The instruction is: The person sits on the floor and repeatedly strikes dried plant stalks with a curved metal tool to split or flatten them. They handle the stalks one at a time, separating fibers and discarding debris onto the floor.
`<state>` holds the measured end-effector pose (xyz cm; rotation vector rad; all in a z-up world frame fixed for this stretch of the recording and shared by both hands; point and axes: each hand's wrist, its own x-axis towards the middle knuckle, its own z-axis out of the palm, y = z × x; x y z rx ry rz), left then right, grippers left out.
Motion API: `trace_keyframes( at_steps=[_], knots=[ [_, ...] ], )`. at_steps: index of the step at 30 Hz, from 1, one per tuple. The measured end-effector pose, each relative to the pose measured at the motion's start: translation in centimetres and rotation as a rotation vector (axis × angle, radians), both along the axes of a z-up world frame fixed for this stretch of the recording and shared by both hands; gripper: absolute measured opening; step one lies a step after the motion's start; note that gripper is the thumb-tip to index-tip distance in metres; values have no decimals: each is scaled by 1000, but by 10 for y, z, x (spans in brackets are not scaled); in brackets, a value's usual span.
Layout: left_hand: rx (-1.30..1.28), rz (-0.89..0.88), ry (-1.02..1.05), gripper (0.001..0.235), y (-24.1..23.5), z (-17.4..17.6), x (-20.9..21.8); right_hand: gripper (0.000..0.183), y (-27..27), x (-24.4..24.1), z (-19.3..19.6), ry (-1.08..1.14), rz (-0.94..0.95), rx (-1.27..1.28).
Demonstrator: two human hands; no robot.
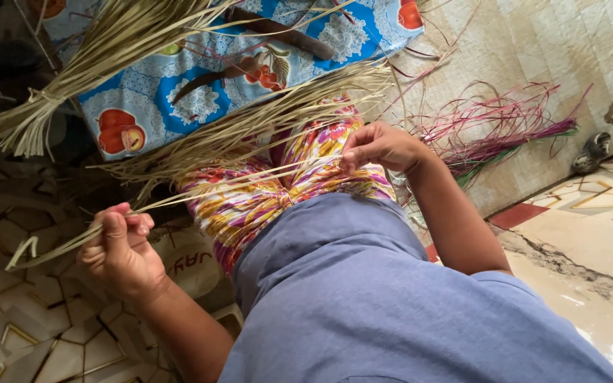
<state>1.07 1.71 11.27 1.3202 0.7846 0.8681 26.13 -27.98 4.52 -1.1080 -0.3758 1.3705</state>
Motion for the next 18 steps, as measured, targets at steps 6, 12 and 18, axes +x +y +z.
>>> trace_keyframes(
  at_steps=[6, 12, 18],
  knots=[
    [57, -56, 15, 28, -3, 2, 0, 8, 1, -2, -7, 19, -120, 14],
    [-75, -151, -175, 10, 10, -36, -5, 33, -8, 11, -19, -145, -333, 56],
    [-470, -24, -121, 18, 54, -60, -20, 26, -30, 51, -13, -591, -416, -96]
  ],
)
